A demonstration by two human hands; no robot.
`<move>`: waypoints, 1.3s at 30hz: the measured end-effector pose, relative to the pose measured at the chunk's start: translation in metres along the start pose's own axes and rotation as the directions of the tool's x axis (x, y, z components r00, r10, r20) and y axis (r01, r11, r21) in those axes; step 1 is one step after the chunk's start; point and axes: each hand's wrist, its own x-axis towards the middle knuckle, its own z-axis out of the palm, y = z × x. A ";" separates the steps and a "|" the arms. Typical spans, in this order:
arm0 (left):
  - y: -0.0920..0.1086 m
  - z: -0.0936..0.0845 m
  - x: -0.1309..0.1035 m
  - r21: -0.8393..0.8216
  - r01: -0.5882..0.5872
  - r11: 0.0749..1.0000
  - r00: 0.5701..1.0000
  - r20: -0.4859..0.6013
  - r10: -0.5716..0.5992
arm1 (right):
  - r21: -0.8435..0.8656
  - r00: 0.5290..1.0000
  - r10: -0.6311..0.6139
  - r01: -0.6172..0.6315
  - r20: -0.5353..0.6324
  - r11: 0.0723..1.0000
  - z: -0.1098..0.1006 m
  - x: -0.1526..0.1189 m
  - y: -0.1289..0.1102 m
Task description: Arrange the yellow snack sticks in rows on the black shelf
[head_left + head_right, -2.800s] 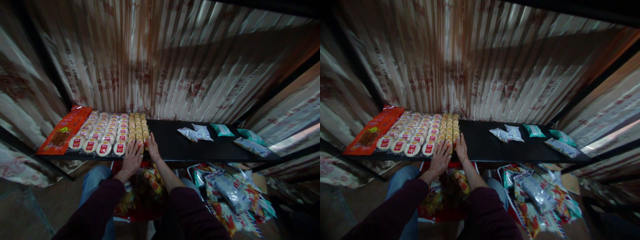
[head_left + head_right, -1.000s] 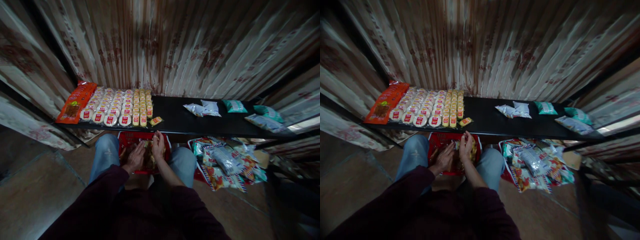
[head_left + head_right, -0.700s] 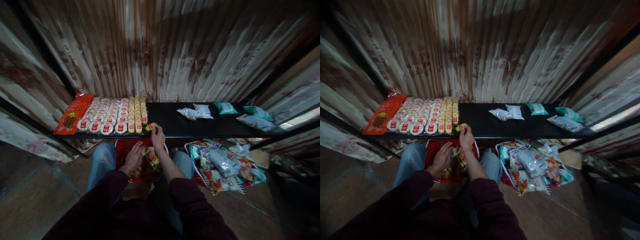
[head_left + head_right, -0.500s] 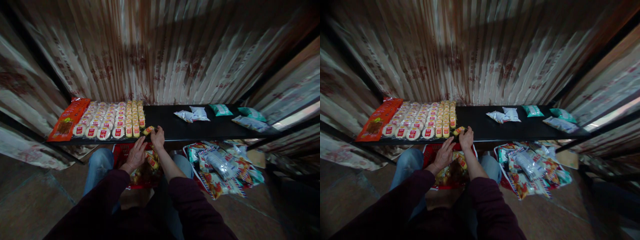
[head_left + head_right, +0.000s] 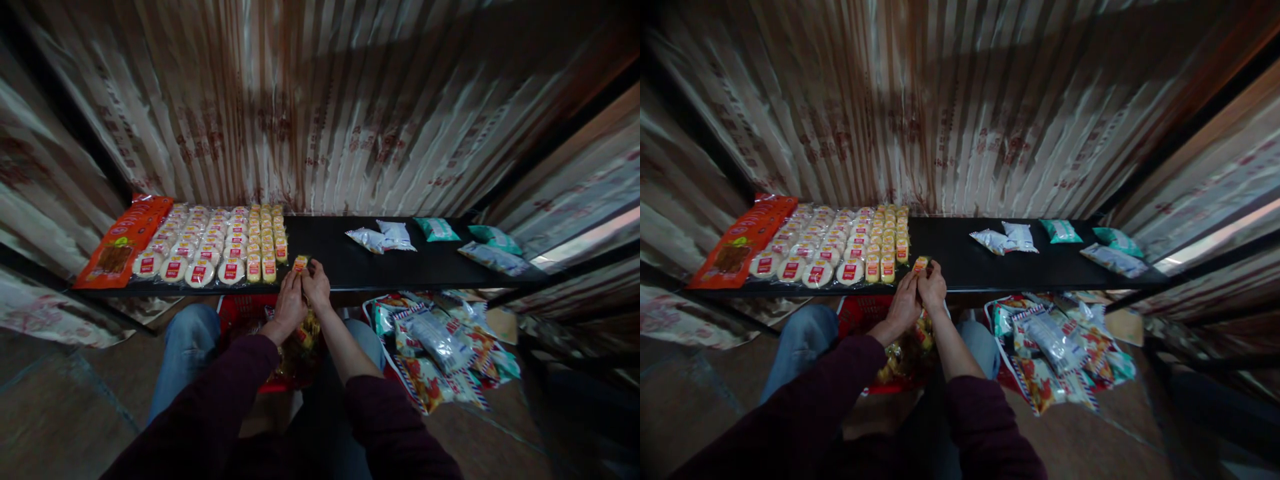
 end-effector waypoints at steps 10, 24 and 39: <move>-0.004 0.003 -0.008 -0.048 -0.019 0.999 0.997 -0.072 0.016 | 0.303 0.996 -0.093 0.093 -0.015 0.948 0.013 -0.007 0.005; -0.016 -0.001 -0.003 -0.005 -0.032 0.999 0.998 -0.062 0.032 | 0.396 0.986 -0.157 0.122 0.055 0.910 0.041 0.020 0.004; -0.036 -0.040 -0.028 0.328 0.069 0.942 0.981 -0.196 -0.003 | 0.303 0.987 -0.155 0.139 0.030 0.943 0.048 0.023 -0.007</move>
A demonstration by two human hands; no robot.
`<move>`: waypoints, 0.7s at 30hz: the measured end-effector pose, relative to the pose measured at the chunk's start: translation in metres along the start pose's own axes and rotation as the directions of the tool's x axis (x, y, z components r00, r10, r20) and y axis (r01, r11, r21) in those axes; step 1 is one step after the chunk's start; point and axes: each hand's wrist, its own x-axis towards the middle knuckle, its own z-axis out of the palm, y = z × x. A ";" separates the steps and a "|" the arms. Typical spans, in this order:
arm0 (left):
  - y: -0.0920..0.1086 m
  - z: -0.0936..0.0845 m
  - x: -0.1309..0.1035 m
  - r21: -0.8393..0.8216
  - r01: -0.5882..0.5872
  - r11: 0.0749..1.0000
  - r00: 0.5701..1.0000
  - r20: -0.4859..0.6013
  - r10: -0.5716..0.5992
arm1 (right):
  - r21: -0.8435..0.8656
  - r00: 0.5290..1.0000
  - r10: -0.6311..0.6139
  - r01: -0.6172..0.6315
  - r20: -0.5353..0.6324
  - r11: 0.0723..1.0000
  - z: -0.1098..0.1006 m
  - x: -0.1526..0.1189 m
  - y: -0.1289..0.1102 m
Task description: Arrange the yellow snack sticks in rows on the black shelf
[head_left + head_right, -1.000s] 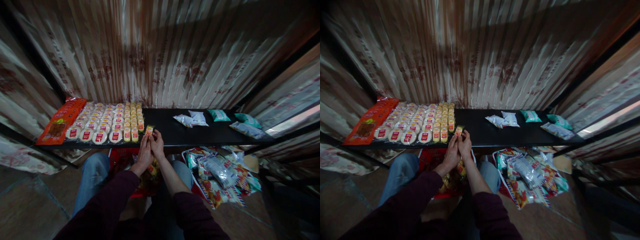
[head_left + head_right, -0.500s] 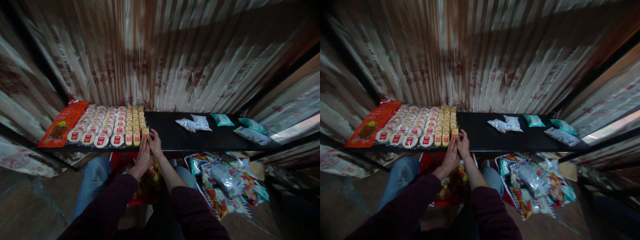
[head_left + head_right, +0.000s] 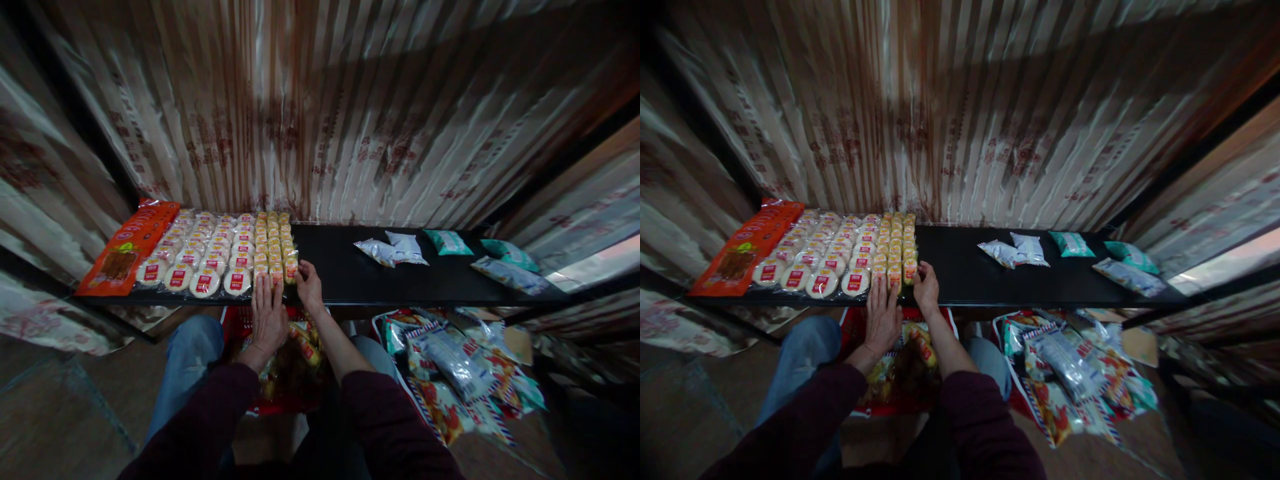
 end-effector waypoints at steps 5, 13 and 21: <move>-0.008 0.007 0.003 0.040 -0.004 0.999 1.000 0.021 0.003 | -0.120 0.998 -0.049 0.045 -0.037 0.992 -0.001 -0.005 -0.009; -0.011 0.010 0.004 0.060 -0.027 0.998 1.000 0.016 0.026 | -0.154 0.993 -0.113 0.105 -0.041 0.982 0.005 -0.008 -0.004; -0.012 0.009 0.007 0.076 -0.023 0.997 0.999 0.030 0.021 | -0.161 0.998 -0.065 0.066 0.014 0.985 0.010 -0.008 -0.015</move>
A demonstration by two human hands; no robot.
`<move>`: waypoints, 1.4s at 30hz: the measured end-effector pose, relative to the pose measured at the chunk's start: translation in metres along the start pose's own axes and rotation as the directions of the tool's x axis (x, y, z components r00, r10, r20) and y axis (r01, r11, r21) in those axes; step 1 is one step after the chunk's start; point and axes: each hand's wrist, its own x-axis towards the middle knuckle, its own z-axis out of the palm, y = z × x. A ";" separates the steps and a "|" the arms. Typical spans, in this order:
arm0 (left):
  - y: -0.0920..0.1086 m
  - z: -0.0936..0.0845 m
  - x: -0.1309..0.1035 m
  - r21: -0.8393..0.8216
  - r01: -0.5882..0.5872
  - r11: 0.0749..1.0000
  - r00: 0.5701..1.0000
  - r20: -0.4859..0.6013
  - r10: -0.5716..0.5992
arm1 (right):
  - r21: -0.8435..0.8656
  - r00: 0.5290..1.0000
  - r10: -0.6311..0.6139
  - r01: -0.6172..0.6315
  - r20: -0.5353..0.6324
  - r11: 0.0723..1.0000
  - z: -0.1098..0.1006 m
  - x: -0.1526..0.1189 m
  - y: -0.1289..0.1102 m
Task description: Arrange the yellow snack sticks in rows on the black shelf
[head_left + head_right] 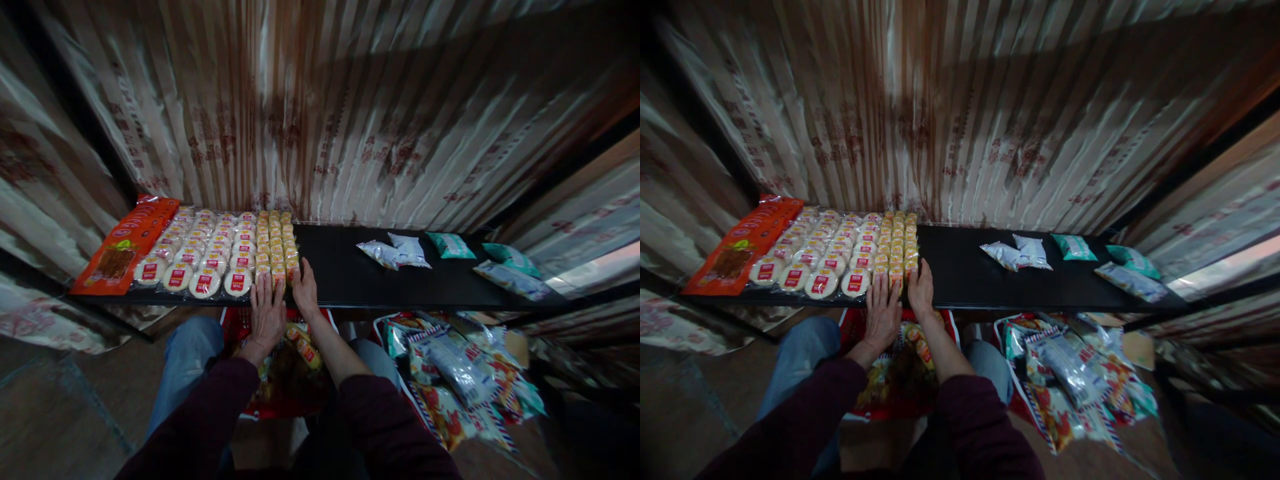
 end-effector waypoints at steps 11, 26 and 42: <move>-0.007 0.008 0.003 0.030 -0.063 0.998 0.998 0.021 0.063 | -0.002 0.989 0.080 -0.080 0.126 0.997 0.014 0.005 -0.009; -0.010 0.002 -0.001 0.016 -0.094 0.995 0.995 0.035 0.093 | 0.031 0.996 0.089 -0.090 0.031 0.995 0.004 -0.007 -0.009; -0.010 0.004 -0.002 0.069 -0.112 0.991 0.994 0.021 0.111 | 0.049 0.996 0.076 -0.078 0.040 0.996 0.000 -0.013 -0.006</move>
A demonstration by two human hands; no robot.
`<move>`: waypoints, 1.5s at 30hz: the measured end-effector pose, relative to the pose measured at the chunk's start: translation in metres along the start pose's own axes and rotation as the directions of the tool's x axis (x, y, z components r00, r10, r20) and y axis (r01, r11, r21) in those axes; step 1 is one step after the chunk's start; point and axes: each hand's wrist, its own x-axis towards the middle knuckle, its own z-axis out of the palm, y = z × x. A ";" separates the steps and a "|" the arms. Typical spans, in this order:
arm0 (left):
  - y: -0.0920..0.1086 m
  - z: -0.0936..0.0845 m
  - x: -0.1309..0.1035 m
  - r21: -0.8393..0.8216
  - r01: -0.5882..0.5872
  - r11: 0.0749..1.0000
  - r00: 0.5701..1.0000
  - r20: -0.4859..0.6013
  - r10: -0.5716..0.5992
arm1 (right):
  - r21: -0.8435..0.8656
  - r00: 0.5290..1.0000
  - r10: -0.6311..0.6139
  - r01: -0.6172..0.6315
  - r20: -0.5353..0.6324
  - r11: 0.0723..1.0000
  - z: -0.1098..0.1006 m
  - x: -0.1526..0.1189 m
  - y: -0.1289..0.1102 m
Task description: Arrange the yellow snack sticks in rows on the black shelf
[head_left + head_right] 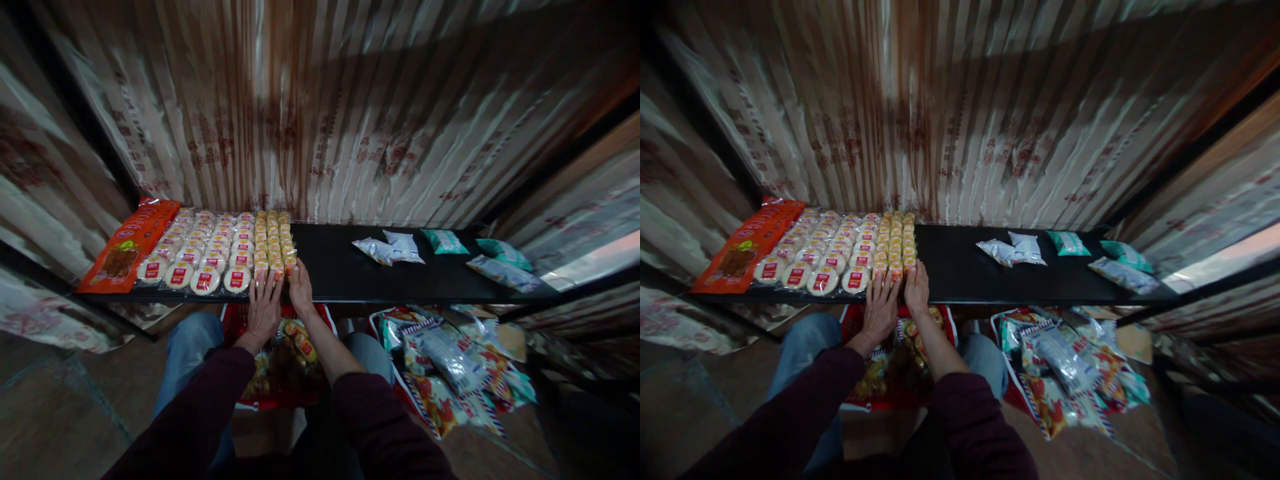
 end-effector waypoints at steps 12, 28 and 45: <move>-0.005 0.005 0.005 -0.002 0.017 1.000 1.000 0.015 -0.017 | -0.018 0.999 -0.007 0.008 0.033 1.000 0.000 0.002 -0.004; -0.011 0.004 0.013 -0.021 -0.013 1.000 0.999 0.034 0.014 | -0.146 0.997 -0.007 0.019 0.079 0.989 0.012 0.006 0.003; -0.011 0.004 0.011 0.006 -0.038 0.999 0.999 0.008 0.038 | -0.136 0.996 -0.050 0.059 0.068 0.989 0.013 0.004 0.003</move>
